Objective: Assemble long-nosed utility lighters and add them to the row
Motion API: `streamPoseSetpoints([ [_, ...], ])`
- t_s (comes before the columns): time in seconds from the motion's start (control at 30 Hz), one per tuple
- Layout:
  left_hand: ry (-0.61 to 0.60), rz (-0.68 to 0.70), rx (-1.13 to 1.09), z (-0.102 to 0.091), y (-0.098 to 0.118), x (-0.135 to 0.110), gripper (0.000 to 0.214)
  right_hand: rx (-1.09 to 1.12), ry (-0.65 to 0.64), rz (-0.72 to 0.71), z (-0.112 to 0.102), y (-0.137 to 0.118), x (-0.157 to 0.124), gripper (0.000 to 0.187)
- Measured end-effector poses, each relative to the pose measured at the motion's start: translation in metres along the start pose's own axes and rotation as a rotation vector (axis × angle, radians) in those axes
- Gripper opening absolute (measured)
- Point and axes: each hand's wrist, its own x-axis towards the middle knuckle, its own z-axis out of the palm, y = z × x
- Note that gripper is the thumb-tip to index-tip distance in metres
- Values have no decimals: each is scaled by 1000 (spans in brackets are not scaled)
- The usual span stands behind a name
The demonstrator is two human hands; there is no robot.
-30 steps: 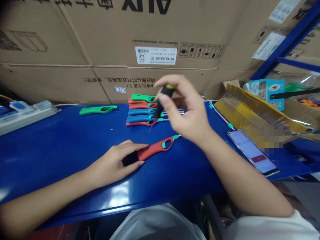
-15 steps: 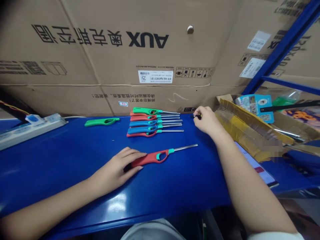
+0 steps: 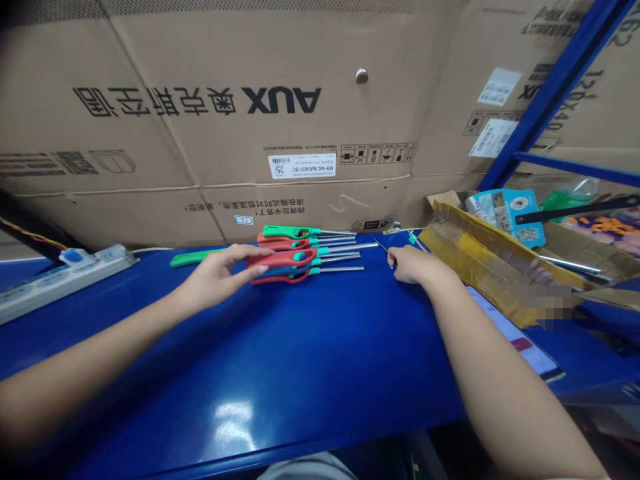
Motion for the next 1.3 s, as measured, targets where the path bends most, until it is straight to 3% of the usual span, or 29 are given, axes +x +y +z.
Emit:
streamPoseSetpoints([
  [0.23,2,-47,44,6,-41,40,43,-30,-43,48,-5,-7,-6,33],
  [0.53,-44,-124,65,12,-69,52,42,-25,-46,52,-8,-9,-9,33],
  [0.87,-11,-233,82,17,-73,57,37,-32,-29,51,-5,-7,-6,32],
  [1.07,20,-212,97,16,-68,58,35,-28,-17,28,-3,-3,-3,28],
  [1.2,45,-192,107,16,-64,58,35,-13,7,18,-1,0,-1,13],
  [1.3,62,-179,115,17,-63,57,34,-2,42,22,0,2,1,17],
])
